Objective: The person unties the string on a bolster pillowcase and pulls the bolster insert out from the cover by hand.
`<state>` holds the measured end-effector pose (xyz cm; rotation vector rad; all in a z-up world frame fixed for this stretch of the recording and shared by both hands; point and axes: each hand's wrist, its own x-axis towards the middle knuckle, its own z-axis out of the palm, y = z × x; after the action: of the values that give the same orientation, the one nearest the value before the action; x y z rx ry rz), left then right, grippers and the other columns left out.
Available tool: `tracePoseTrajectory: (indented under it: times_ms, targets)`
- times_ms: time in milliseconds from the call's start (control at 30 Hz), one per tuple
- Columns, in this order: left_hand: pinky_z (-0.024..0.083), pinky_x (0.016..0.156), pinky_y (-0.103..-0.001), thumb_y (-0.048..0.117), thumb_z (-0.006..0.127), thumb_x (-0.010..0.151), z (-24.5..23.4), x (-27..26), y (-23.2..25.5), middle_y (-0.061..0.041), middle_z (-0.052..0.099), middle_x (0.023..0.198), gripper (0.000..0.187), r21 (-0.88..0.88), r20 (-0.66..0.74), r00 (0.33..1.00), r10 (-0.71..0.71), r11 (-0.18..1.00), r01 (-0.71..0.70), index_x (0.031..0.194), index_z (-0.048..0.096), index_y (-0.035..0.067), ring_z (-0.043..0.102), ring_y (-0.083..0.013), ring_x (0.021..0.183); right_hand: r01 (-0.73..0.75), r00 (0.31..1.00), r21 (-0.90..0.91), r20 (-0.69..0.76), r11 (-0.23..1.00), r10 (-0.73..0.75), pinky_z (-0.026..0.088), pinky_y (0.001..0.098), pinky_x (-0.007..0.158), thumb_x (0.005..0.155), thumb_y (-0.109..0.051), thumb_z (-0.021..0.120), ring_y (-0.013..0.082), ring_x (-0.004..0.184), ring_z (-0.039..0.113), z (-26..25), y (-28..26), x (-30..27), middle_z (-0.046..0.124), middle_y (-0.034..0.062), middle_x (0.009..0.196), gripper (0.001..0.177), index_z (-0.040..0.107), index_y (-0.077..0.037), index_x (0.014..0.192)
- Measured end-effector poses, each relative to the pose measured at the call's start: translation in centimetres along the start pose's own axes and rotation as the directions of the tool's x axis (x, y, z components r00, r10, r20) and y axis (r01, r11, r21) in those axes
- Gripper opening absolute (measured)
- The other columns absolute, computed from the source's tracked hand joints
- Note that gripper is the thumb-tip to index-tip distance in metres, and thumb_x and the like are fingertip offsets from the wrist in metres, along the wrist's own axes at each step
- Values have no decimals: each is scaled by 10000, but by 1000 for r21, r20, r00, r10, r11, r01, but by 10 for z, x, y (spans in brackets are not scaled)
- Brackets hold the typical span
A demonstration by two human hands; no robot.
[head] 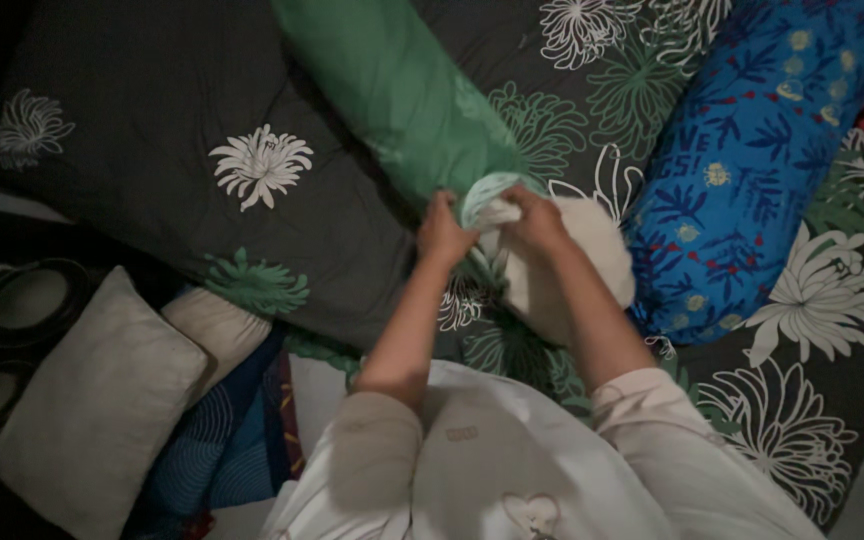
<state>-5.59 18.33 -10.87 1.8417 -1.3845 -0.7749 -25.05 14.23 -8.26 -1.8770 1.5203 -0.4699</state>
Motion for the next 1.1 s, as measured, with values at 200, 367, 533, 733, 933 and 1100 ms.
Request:
tracePoseTrajectory:
  times_ms: [200, 367, 533, 733, 933, 1100]
  targets:
    - [516, 867, -521, 125, 754, 745, 10, 3, -47, -185, 618, 1171, 423, 182, -126, 989, -79, 978, 102, 1131, 584, 86, 633, -432, 1066, 135, 991, 9, 9, 991, -135, 551, 379, 861, 735, -64, 771, 284, 971, 728, -64, -71, 1, 757, 153, 1052, 366, 767, -59, 1101]
    - [515, 793, -539, 61, 493, 1031, -36, 67, -83, -239, 622, 1166, 206, 268, -305, 947, 103, 963, -19, 1206, 590, 14, 634, -456, 988, -335, 935, 99, 156, 937, 318, 530, 391, 695, 769, -63, 760, 261, 799, 667, -89, -70, -52, 760, 160, 909, 328, 784, -77, 1095]
    - [555, 804, -488, 293, 750, 771, -29, 64, -61, -192, 719, 1033, 466, 203, 154, 950, -271, 950, 238, 1142, 640, 34, 708, -389, 933, -122, 986, 181, -87, 976, 140, 544, 332, 779, 834, -160, 755, 192, 879, 696, -65, 31, -39, 764, 122, 967, 268, 787, -73, 1085]
    - [514, 920, -493, 625, 781, 809, 63, -12, -57, -255, 688, 1200, 755, 75, 534, 836, -128, 992, 104, 1227, 687, 3, 664, -420, 1117, -374, 889, -424, -418, 825, 188, 434, 567, 949, 797, -237, 752, 388, 1162, 581, -43, 34, -70, 641, 168, 1186, 419, 729, -131, 1201]
    - [538, 859, -503, 372, 660, 875, 126, -50, -80, -244, 734, 1057, 431, -55, 365, 929, -65, 994, 91, 1134, 710, 31, 704, -430, 979, -224, 932, -570, -362, 791, 4, 359, 679, 989, 571, -306, 820, 463, 1291, 463, 8, -50, -117, 517, 253, 1366, 875, 581, -100, 1387]
    - [395, 724, -534, 334, 592, 1062, 129, -60, -83, -362, 644, 995, 406, -640, 429, 835, -344, 536, 550, 1189, 661, -46, 528, -365, 741, -311, 889, -430, -448, 848, 99, 360, 657, 958, 641, -187, 824, 455, 1242, 465, 14, -42, -107, 511, 246, 1398, 919, 508, -152, 1503]
